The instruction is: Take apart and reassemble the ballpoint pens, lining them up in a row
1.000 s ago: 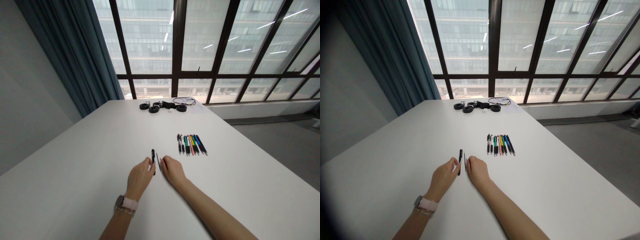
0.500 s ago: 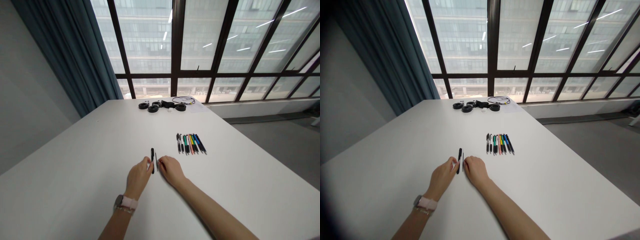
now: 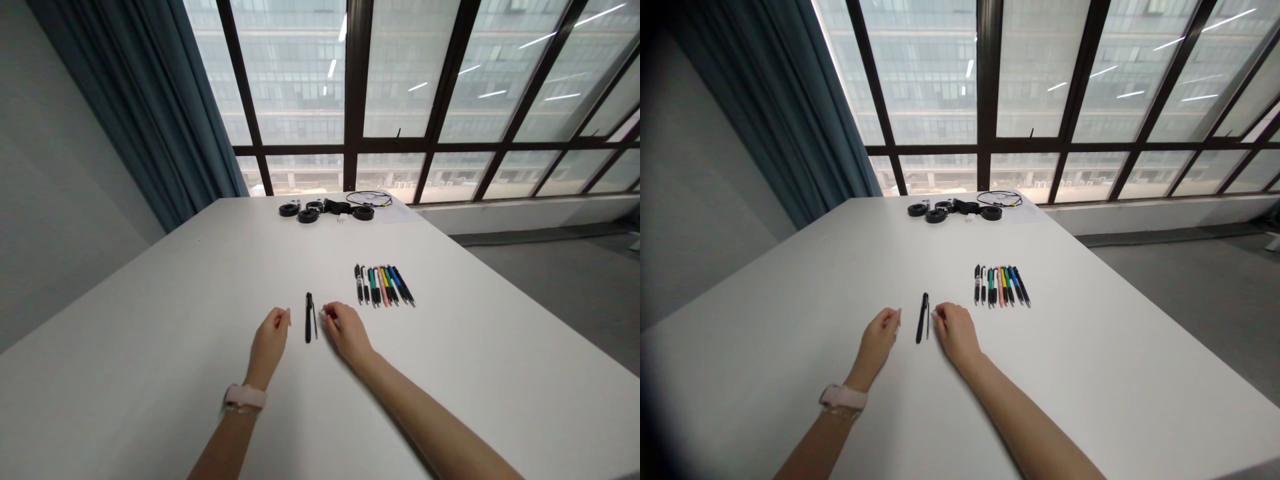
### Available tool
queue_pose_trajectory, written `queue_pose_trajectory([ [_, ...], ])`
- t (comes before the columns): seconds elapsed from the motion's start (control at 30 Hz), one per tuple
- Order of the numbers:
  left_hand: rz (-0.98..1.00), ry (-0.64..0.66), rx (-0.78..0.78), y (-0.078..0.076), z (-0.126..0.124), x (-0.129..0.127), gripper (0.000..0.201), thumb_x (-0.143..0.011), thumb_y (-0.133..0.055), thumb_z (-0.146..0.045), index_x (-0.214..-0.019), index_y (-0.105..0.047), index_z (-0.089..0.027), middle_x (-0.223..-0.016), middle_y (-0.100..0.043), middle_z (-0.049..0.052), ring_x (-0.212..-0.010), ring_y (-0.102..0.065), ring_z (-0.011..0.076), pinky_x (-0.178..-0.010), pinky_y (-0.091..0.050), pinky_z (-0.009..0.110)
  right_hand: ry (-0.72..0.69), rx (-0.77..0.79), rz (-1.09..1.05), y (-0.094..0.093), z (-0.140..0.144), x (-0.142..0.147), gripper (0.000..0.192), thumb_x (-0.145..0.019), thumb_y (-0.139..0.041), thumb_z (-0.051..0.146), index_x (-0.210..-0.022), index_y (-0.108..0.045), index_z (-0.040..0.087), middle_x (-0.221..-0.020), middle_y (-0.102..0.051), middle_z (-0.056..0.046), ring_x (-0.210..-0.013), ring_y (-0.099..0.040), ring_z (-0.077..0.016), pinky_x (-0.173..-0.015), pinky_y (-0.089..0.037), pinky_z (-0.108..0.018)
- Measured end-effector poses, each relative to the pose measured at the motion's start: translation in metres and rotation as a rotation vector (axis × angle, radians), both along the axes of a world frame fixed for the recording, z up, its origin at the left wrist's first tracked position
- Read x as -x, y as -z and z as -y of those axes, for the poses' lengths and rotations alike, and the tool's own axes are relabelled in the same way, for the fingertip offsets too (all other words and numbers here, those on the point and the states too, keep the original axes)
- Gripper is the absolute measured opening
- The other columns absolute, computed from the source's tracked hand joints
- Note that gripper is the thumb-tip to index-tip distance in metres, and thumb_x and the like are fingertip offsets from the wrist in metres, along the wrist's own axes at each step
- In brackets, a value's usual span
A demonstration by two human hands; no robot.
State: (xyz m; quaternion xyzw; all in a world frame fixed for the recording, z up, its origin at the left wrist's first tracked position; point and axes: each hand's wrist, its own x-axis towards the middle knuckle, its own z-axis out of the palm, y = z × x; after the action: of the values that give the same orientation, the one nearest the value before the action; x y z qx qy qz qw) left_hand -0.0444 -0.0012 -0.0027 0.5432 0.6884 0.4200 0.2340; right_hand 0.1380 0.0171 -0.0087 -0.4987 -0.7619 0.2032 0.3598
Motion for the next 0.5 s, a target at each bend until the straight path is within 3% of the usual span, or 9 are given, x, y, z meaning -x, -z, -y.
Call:
queue_pose_trajectory([
  [0.17, 0.263, -0.028, -0.046, 0.0084, -0.0074, 0.0074, 0.033, -0.078, -0.048, -0.05, -0.061, -0.042, -0.022, -0.049, -0.038, -0.007, -0.043, -0.038, 0.0103, -0.044, -0.03, 0.021, 0.012, 0.008, 0.086, -0.0051, 0.0008, -0.0012, 0.009, -0.086, -0.058, 0.023, -0.091, -0.061, 0.017, -0.084, -0.063, -0.004, -0.08, -0.056, -0.0171, -0.074, -0.039, -0.027],
  [0.3, 0.284, -0.025, -0.045, 0.0087, -0.0077, 0.0077, 0.034, -0.077, -0.05, -0.049, -0.059, -0.042, -0.022, -0.048, -0.037, -0.008, -0.043, -0.038, 0.0099, -0.043, -0.03, 0.021, 0.065, 0.026, 0.207, -0.0062, 0.0024, 0.0003, 0.01, -0.087, -0.058, 0.027, -0.09, -0.061, 0.018, -0.087, -0.061, -0.004, -0.075, -0.055, -0.0158, -0.069, -0.037, -0.026],
  [0.5, 0.244, -0.009, -0.047, 0.0108, -0.0074, 0.0083, 0.033, -0.079, -0.047, -0.049, -0.06, -0.042, -0.022, -0.048, -0.038, -0.008, -0.043, -0.04, 0.0105, -0.043, -0.031, 0.021, -0.003, -0.01, 0.316, -0.0062, 0.004, 0.0028, 0.01, -0.087, -0.059, 0.026, -0.092, -0.058, 0.019, -0.086, -0.062, -0.003, -0.078, -0.057, -0.0171, -0.067, -0.035, -0.027],
])
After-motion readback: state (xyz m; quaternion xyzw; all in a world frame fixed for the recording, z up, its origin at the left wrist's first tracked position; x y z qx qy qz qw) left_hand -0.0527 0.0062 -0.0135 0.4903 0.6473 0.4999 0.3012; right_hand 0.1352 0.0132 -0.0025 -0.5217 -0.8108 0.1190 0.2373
